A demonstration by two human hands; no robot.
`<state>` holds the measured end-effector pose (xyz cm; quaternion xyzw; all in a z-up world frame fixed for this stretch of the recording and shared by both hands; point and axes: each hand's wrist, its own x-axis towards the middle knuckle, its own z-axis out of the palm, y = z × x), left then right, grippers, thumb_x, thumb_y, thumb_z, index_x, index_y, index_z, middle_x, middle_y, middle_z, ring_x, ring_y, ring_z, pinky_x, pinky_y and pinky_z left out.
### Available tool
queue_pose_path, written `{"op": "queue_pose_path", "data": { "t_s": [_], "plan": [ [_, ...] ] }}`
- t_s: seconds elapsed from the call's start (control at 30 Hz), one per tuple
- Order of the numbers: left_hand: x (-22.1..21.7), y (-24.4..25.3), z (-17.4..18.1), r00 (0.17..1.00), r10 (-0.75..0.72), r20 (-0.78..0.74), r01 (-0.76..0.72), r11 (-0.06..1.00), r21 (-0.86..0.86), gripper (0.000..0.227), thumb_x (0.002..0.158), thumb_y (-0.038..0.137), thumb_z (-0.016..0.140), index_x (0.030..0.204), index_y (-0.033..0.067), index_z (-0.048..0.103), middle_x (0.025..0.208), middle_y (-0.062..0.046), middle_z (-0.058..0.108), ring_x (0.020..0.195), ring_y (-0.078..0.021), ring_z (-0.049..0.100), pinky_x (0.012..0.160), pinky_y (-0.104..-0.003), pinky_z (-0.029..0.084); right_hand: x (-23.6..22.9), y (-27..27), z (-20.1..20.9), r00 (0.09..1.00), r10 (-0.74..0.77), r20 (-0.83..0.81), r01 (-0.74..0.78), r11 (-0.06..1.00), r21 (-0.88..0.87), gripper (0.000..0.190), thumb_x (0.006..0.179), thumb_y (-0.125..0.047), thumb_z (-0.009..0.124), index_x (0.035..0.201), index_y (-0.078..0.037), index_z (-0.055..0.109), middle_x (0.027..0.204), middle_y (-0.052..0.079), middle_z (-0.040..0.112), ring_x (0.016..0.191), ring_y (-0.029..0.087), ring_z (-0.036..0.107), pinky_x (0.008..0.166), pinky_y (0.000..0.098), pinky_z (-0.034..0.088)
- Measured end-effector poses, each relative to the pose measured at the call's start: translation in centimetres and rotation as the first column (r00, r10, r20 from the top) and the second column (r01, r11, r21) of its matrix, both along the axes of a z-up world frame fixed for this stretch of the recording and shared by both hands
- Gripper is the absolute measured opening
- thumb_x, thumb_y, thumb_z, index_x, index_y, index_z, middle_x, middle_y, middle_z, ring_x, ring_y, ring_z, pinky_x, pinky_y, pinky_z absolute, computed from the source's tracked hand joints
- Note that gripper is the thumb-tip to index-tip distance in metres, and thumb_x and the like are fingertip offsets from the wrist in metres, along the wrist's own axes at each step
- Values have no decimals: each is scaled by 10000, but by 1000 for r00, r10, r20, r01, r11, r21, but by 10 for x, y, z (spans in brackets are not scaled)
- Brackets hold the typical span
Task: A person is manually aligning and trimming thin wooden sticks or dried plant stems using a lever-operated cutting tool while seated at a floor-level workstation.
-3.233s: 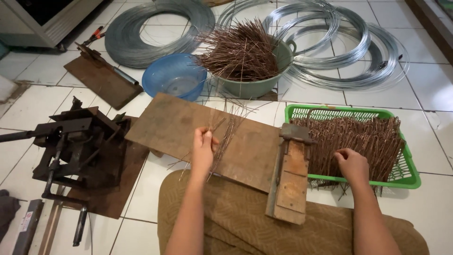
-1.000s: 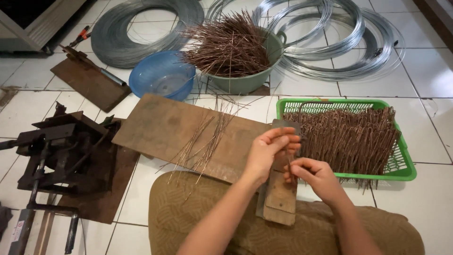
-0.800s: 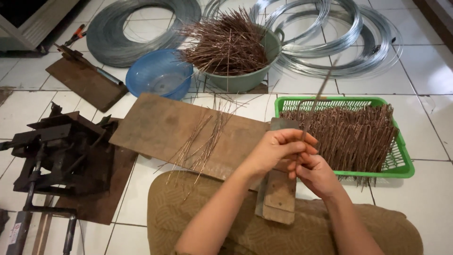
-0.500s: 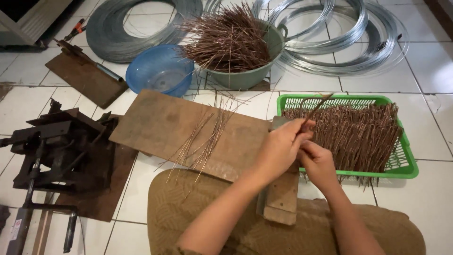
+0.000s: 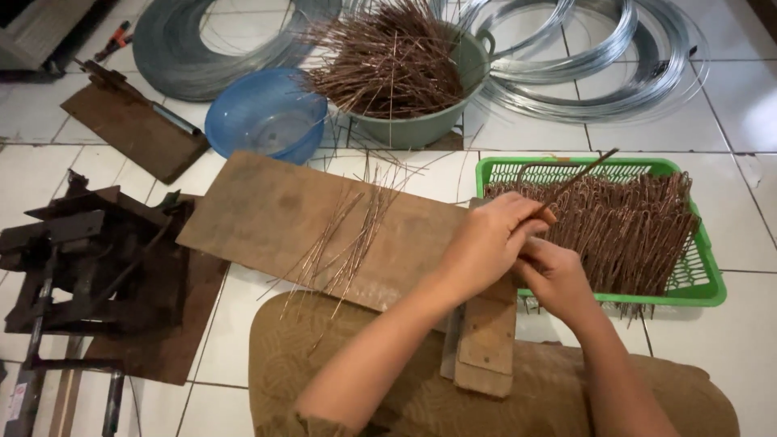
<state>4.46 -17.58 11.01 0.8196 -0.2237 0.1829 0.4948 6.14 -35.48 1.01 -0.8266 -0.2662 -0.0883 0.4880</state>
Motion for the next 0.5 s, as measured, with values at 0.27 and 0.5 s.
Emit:
{"op": "queue_pose_path", "data": {
  "t_s": [0.27, 0.5],
  "plan": [
    [67, -5, 6, 981, 61, 185, -65, 998, 14, 141, 952, 246, 674, 1075, 189, 714, 916, -51, 641, 934, -336, 726, 853, -439, 629, 67, -4, -17, 981, -134, 142, 132, 991, 22, 97, 995, 10, 678, 1007, -41, 760, 811, 157, 698, 859, 411, 699, 767, 470, 534],
    [131, 2, -19, 993, 119, 4, -118, 991, -66, 174, 912, 354, 694, 1066, 279, 662, 871, 13, 684, 880, -257, 755, 836, -425, 629, 68, 32, 20, 983, -123, -138, 137, 986, 96, 55, 993, -89, 746, 1036, -59, 764, 783, 117, 703, 774, 181, 665, 735, 390, 533]
  ]
}}
